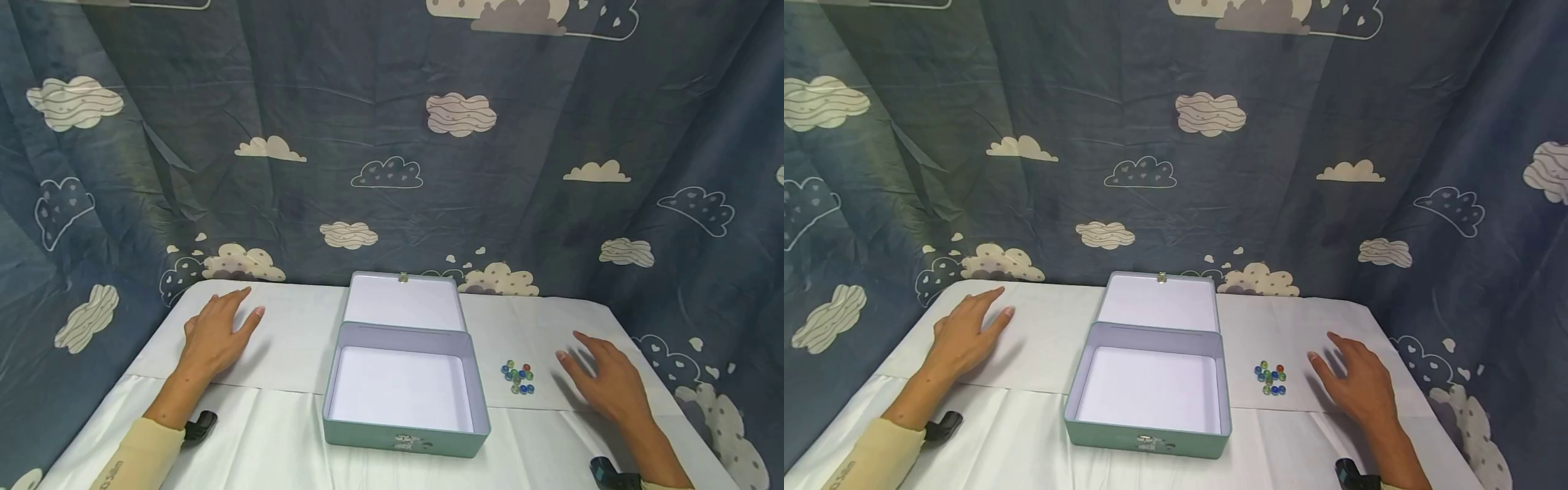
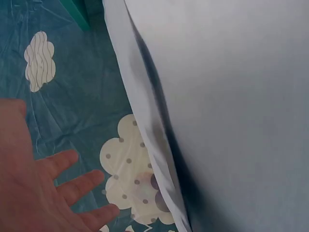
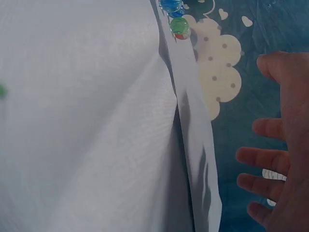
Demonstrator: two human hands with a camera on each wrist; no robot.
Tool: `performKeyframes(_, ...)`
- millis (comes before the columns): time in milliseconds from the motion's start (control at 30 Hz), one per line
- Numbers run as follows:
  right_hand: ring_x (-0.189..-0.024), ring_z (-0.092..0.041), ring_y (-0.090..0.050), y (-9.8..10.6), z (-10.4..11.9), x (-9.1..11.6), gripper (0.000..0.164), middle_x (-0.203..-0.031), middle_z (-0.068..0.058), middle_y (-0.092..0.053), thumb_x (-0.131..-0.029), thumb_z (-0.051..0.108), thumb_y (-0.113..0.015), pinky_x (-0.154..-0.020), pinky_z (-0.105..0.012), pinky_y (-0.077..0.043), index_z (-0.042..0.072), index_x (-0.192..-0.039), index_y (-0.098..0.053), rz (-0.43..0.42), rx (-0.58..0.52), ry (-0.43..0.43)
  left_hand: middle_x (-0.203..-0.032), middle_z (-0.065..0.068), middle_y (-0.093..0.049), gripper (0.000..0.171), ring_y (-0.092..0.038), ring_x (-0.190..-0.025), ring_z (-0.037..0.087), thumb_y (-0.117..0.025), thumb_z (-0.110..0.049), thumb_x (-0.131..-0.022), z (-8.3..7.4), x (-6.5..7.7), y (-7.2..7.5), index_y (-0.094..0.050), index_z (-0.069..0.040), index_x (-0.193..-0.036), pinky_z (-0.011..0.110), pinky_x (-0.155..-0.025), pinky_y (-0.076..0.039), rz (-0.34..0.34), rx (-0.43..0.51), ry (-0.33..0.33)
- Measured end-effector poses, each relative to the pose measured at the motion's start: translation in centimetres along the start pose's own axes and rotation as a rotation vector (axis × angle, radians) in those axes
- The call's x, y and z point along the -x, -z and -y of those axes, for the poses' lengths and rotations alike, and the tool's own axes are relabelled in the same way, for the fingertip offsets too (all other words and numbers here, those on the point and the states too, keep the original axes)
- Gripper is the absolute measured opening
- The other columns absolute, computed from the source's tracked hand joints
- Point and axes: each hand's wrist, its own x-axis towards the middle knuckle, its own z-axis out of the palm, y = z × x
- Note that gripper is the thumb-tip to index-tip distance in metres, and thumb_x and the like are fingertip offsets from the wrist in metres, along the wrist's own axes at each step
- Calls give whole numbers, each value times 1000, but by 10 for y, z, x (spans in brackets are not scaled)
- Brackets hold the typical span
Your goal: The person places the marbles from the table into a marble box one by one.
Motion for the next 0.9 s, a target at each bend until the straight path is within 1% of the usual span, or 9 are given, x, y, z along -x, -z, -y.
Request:
performKeyframes(233, -132, -60, -44, 2, 6, 0, 71, -145, -35, -51, -104, 57, -60, -108, -78, -33, -1, -145, -58, -13, -52, 4, -157, 23, -50, 67, -33, -149, 57, -49, -56, -110, -9, 2, -3, -48, -10, -158, 81, -105, -25, 1, 19, -12)
performKeyframes(367, -132, -59, -44, 3, 10, 0, 69, -144, -34, -51, -104, 56, -60, -107, -79, -34, -1, -143, -60, -15, -68, -5, -156, 23, -52, 66, -38, -147, 53, -50, -54, -110, -14, 3, -6, -51, -8, -157, 80, -106, -29, 4, 34, -24)
performKeyframes(533, -132, -57, -45, 3, 16, 0, 63, -141, -32, -54, -104, 52, -62, -107, -77, -35, -1, -139, -62, -23, -89, -5, -153, 23, -55, 66, -47, -142, 49, -49, -54, -110, -21, 4, -11, -53, -6, -155, 73, -111, -35, 36, 76, -49)
performKeyframes(700, -129, -56, -48, 4, 20, 0, 55, -137, -30, -57, -103, 46, -67, -106, -76, -37, 0, -134, -67, -43, -95, 29, -152, 23, -56, 65, -48, -143, 48, -49, -53, -111, -30, 7, -17, -54, -5, -154, 65, -118, -35, 72, 133, -75)
performKeyframes(900, -127, -54, -51, 5, 27, 1, 50, -135, -29, -60, -101, 41, -70, -106, -75, -39, 0, -131, -68, -41, -102, 48, -152, 20, -57, 62, -50, -143, 45, -50, -54, -110, -40, 11, -22, -58, -7, -150, 63, -118, -37, 102, 187, -63)
